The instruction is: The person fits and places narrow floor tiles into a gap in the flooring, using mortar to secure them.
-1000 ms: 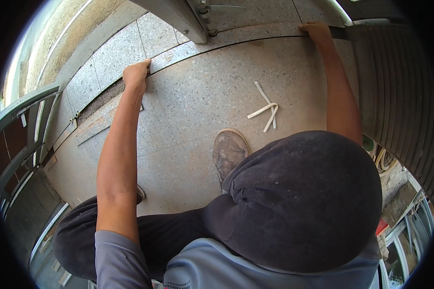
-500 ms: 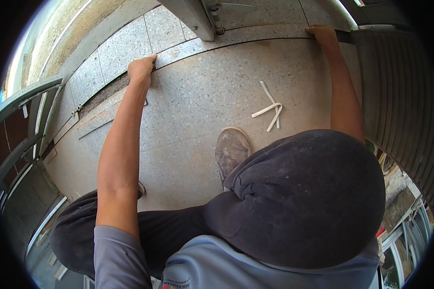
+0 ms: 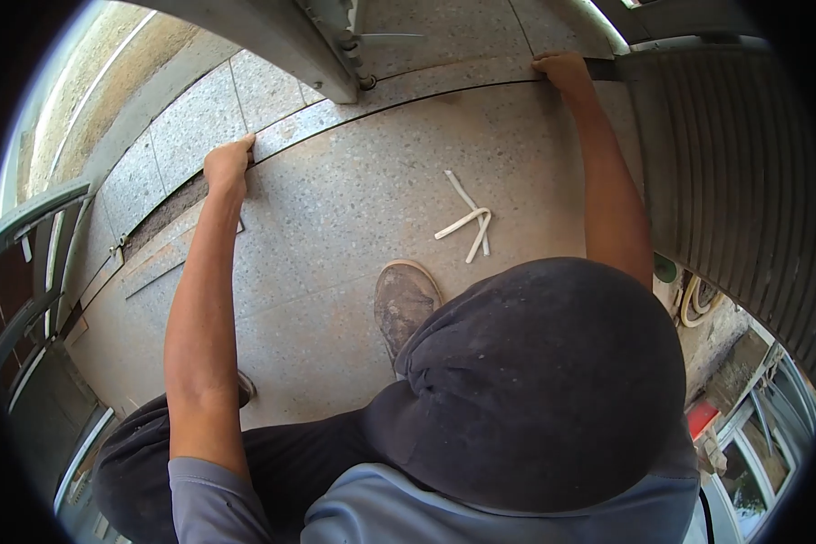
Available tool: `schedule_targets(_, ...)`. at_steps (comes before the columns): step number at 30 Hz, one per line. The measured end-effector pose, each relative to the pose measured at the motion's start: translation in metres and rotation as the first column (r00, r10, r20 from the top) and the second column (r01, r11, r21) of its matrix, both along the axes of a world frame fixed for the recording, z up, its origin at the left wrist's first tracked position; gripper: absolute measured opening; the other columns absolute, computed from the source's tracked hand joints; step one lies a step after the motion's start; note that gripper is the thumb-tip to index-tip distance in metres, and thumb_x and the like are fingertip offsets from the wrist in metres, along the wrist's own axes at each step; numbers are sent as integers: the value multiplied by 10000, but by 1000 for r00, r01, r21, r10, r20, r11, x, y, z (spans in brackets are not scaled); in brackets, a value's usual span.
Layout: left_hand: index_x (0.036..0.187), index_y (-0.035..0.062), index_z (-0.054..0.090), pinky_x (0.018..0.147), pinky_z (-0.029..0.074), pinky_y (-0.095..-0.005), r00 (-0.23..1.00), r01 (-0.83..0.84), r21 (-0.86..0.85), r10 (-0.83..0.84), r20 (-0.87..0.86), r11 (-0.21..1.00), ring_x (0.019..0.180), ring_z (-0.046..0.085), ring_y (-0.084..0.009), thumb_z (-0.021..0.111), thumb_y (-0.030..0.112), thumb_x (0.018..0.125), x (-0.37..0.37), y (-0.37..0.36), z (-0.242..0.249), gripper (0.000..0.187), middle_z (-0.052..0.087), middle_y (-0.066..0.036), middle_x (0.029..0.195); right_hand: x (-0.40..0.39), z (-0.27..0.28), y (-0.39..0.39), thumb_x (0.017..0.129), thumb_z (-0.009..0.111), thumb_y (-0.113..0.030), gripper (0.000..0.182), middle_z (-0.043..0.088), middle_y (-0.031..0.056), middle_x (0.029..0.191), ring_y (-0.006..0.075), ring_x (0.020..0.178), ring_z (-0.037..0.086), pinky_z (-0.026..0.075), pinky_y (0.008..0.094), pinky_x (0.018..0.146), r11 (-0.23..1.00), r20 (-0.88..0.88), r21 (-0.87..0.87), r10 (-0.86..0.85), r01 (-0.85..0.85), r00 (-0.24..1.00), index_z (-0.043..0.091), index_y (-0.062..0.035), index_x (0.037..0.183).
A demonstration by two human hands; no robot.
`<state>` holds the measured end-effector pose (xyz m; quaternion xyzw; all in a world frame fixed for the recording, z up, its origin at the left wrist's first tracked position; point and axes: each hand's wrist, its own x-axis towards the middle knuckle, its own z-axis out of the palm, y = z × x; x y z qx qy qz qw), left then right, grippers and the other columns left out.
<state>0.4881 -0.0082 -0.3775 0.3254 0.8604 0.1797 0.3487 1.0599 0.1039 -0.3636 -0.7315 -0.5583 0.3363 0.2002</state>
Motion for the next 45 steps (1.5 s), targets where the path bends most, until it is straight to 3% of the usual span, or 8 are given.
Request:
schedule_targets(6,858,4,763,748,431,-332,990,-76,21,73,117,997,766,571,-179,793,263,857,6,0,11,262,730,-90,857,1,3,3,777,758,-152,191,781,100,911,200,825,705,537,351,782,999,-32,-44,-2,0,999,805,-48,931)
schedule_targets(13,900,-46,766,749,453,-351,992,-55,9,54,118,998,784,614,-206,802,276,835,1,1,7,331,740,-130,885,-1,7,3,771,770,-138,178,778,92,889,195,820,696,534,352,768,998,-20,-53,-15,14,1000,807,-42,916)
schedule_targets(22,936,-13,776,779,439,-332,990,-64,-12,65,128,998,788,593,-186,782,273,868,1,3,5,294,745,-103,889,-3,5,2,774,774,-133,182,779,88,908,195,834,699,537,356,773,997,-42,-54,-53,51,998,808,-45,930)
schedule_targets(25,937,-14,776,780,440,-335,991,-62,-14,63,118,998,807,597,-192,781,279,869,3,2,8,301,746,-109,892,-3,3,2,795,766,-140,220,687,10,808,133,740,559,464,317,675,999,-60,-35,-14,12,998,802,-38,988)
schedule_targets(28,923,-44,773,779,456,-350,989,-80,1,79,128,997,800,621,-209,813,282,825,2,3,7,342,745,-128,891,-4,7,1,798,765,-140,224,698,13,820,141,758,574,473,318,696,998,-42,-67,-21,19,999,799,-32,991)
schedule_targets(31,921,-43,773,792,469,-347,994,-60,-10,61,90,998,825,647,-218,811,287,827,3,2,9,345,749,-132,906,-3,6,2,784,780,-148,197,779,84,911,192,836,701,538,349,778,999,8,-48,-9,9,1000,808,-52,954)
schedule_targets(37,898,-37,774,772,485,-349,997,-66,-10,67,49,998,812,666,-218,814,306,830,11,0,15,353,752,-125,894,-1,3,3,802,757,-140,247,731,31,880,152,819,608,476,313,805,998,-29,-58,0,-2,1000,798,-25,1017)
schedule_targets(45,863,-22,775,770,488,-351,998,-61,-20,61,3,998,808,675,-222,824,328,821,9,1,11,355,756,-116,886,2,0,3,808,750,-140,252,732,30,878,152,839,613,473,318,805,999,-51,-36,-13,11,999,797,-25,1027)
